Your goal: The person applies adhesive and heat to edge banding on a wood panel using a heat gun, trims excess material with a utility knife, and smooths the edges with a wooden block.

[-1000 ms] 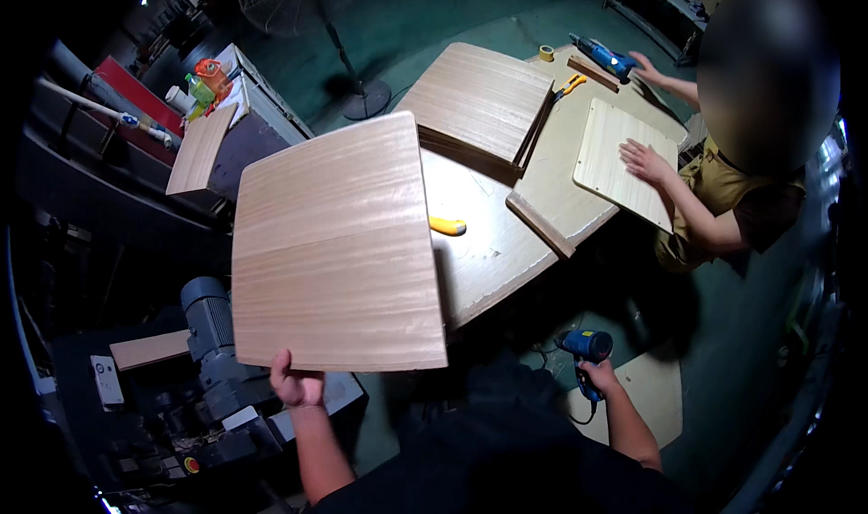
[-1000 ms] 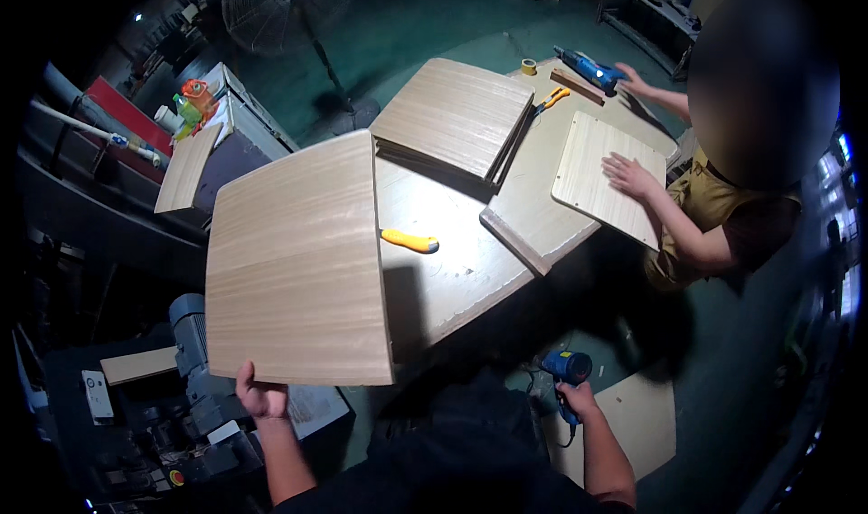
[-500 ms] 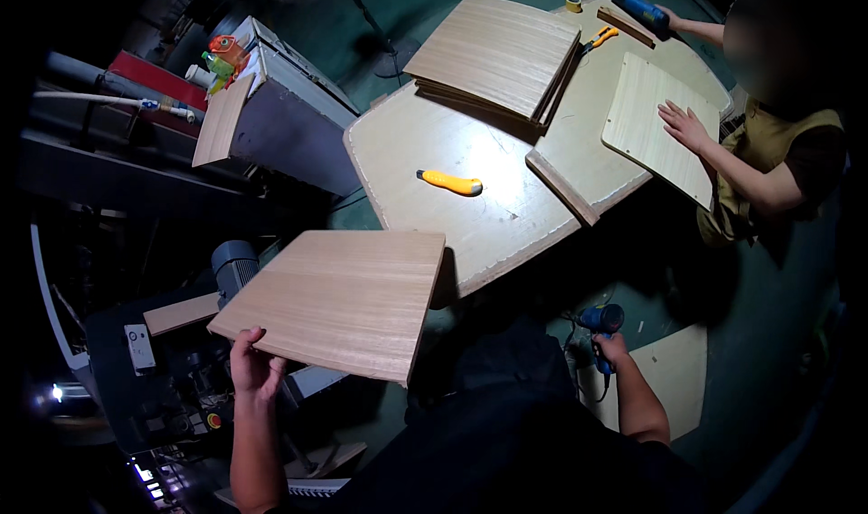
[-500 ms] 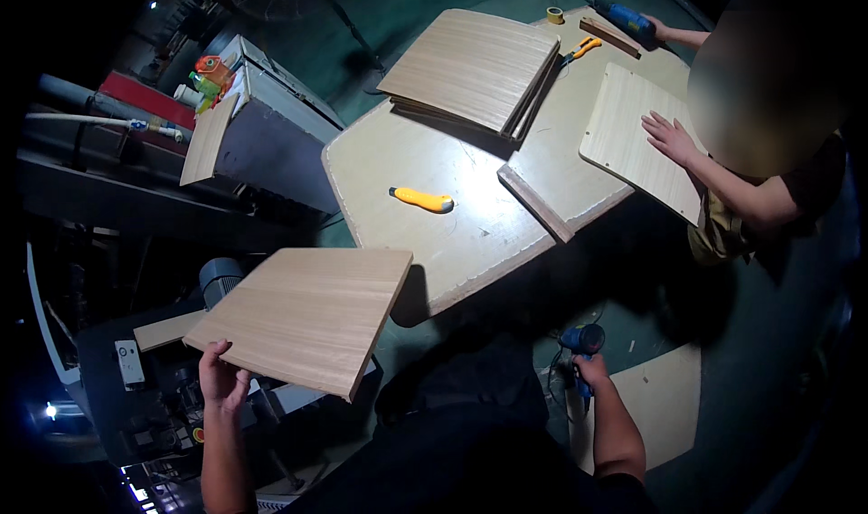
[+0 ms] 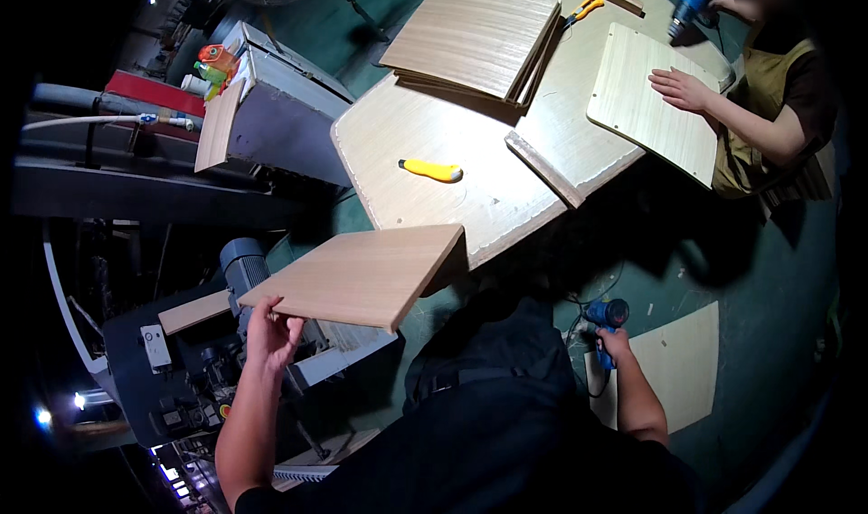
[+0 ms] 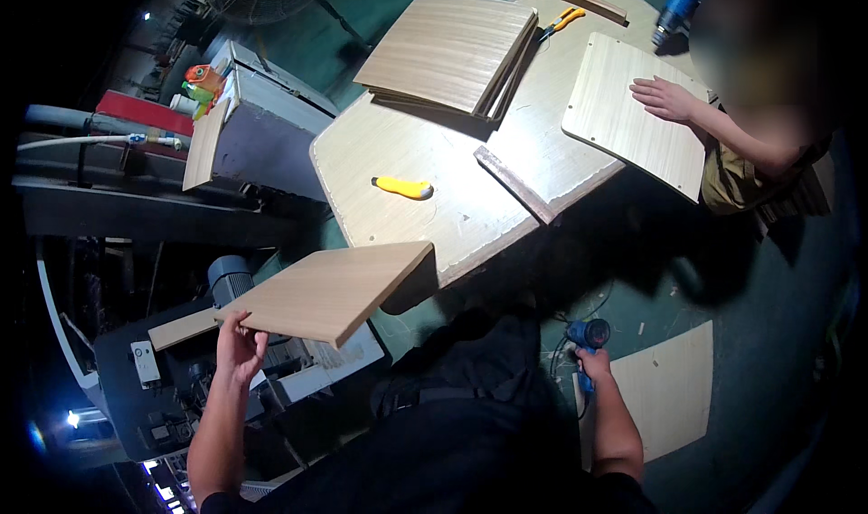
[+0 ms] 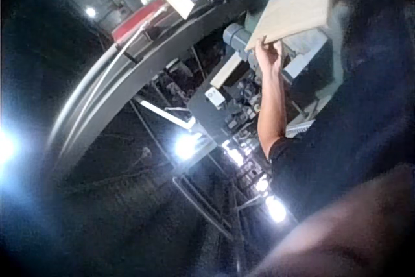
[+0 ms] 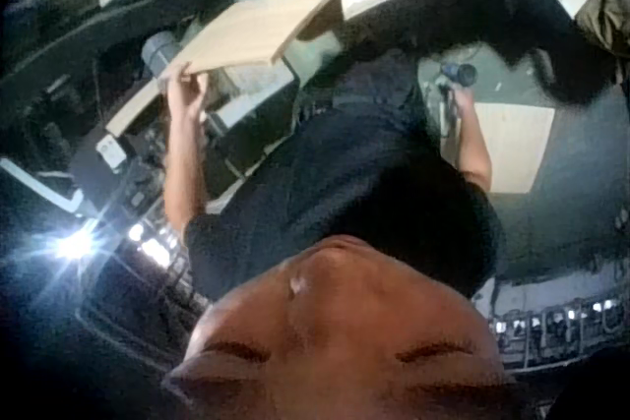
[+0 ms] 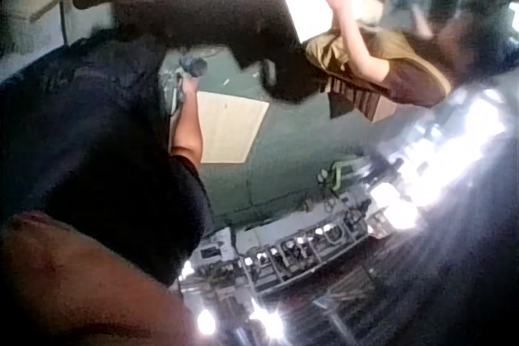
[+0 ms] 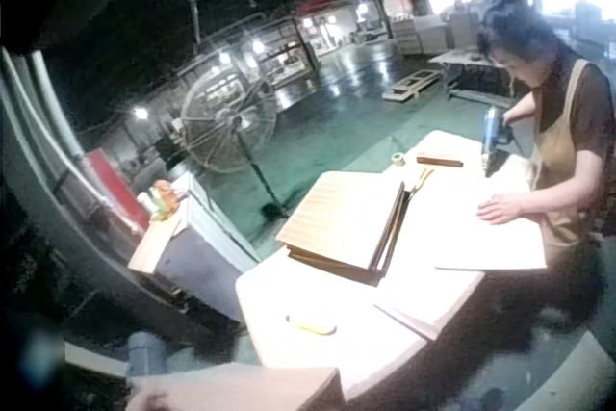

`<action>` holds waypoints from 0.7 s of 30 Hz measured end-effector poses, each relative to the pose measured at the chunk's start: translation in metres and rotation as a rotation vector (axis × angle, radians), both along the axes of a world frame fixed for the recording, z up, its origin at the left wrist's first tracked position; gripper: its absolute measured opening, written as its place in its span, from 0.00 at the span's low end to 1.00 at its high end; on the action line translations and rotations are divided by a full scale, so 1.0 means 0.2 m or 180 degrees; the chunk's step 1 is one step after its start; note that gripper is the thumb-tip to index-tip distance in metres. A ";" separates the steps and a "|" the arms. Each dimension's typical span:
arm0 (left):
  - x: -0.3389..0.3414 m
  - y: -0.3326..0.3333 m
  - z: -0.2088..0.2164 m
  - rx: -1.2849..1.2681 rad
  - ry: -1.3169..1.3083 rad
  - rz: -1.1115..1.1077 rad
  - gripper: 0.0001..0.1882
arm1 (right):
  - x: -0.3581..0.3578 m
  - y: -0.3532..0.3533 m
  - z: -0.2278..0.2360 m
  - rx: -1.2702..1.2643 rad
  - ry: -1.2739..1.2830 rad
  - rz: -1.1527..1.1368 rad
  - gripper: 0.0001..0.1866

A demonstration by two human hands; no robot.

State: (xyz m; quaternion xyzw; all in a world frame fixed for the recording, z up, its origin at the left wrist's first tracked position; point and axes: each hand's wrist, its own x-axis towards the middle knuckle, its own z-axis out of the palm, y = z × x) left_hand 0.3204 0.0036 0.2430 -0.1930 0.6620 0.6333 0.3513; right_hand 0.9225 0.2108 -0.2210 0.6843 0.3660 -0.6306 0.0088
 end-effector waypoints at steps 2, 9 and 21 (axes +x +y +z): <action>-0.02 0.06 0.01 -0.0060 0.0339 -0.0119 0.14 | 0.00 -0.02 0.00 0.0010 -0.0060 0.0020 0.08; -0.03 0.19 -0.05 -0.0172 0.1517 -0.0290 0.20 | 0.01 -0.03 -0.03 0.0057 0.0066 -0.0077 0.08; -0.16 0.13 -0.22 -0.0368 0.3295 -0.0870 0.20 | 0.06 0.00 -0.18 0.0067 0.0218 -0.0101 0.07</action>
